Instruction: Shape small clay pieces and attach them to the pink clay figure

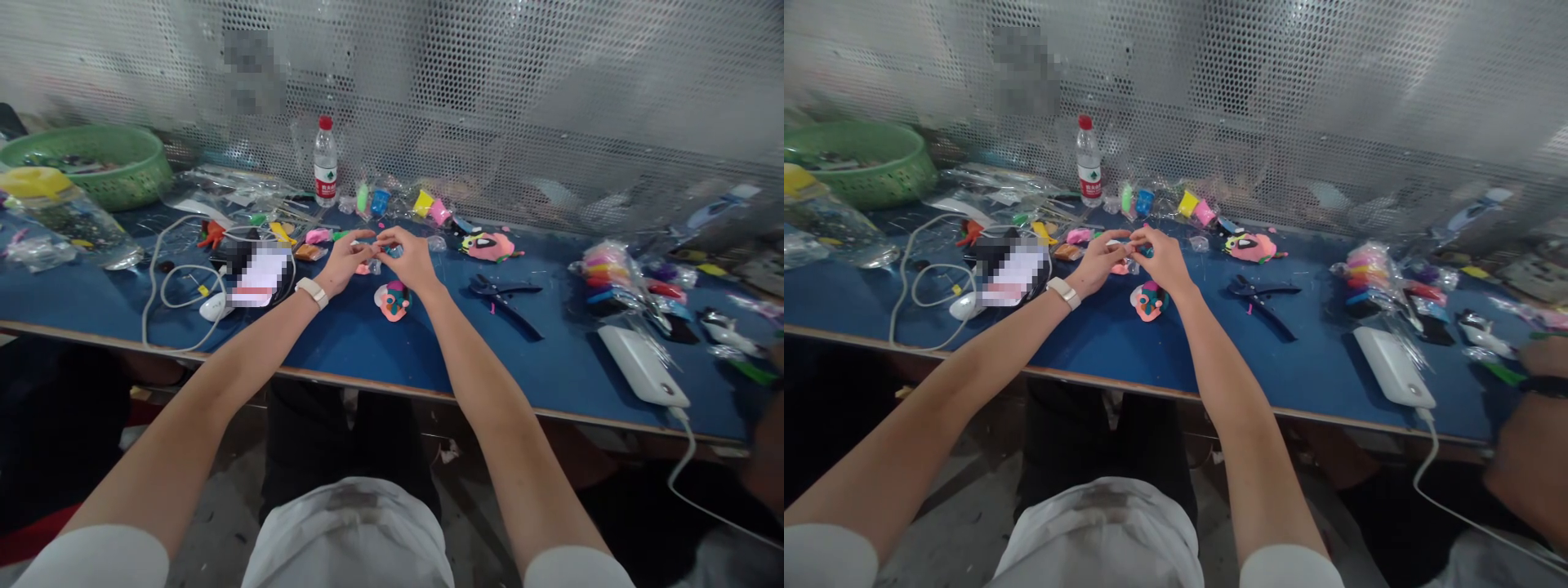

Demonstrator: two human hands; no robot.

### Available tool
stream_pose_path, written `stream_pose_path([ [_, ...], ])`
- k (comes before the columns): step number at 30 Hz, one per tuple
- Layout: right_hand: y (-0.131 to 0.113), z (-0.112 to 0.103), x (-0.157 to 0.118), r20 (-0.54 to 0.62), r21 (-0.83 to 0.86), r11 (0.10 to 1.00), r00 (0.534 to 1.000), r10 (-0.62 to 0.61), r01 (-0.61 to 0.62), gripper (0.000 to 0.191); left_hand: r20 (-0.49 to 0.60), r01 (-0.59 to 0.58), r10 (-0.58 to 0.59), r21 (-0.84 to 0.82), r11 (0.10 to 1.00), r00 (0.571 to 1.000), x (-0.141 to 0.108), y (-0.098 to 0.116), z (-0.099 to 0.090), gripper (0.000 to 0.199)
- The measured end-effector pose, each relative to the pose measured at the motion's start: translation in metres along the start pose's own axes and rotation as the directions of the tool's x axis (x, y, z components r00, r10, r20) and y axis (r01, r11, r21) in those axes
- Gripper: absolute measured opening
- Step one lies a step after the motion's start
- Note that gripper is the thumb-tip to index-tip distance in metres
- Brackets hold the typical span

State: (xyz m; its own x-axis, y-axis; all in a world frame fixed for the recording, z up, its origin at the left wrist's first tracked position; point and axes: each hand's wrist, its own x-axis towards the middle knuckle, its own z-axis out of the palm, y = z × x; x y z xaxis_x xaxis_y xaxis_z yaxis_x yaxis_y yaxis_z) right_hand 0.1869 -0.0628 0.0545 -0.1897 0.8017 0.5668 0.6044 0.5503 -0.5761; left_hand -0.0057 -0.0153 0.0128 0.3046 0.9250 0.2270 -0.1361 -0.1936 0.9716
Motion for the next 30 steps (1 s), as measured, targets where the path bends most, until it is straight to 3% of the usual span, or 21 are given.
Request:
stream_pose_path([
  [10,0.001,-0.003,0.000,-0.068,0.102,0.995,0.998,-0.008,0.015,0.033,-0.026,0.010,-0.013,-0.116,0.993,1.000,0.001,0.000,0.000,0.055],
  [17,0.007,-0.004,0.000,-0.054,0.095,0.995,0.998,-0.023,0.028,0.031,-0.046,0.006,-0.012,-0.143,0.990,0.999,0.004,-0.002,-0.002,0.056],
  [24,0.016,-0.003,0.001,-0.054,0.052,0.997,0.997,-0.055,0.058,0.017,-0.026,0.013,-0.016,-0.114,0.993,1.000,0.002,-0.001,-0.002,0.055],
  [30,0.017,-0.004,0.001,-0.054,0.061,0.996,0.996,-0.066,0.069,0.023,-0.042,-0.027,0.023,-0.121,0.992,0.999,0.003,-0.001,-0.002,0.048],
])
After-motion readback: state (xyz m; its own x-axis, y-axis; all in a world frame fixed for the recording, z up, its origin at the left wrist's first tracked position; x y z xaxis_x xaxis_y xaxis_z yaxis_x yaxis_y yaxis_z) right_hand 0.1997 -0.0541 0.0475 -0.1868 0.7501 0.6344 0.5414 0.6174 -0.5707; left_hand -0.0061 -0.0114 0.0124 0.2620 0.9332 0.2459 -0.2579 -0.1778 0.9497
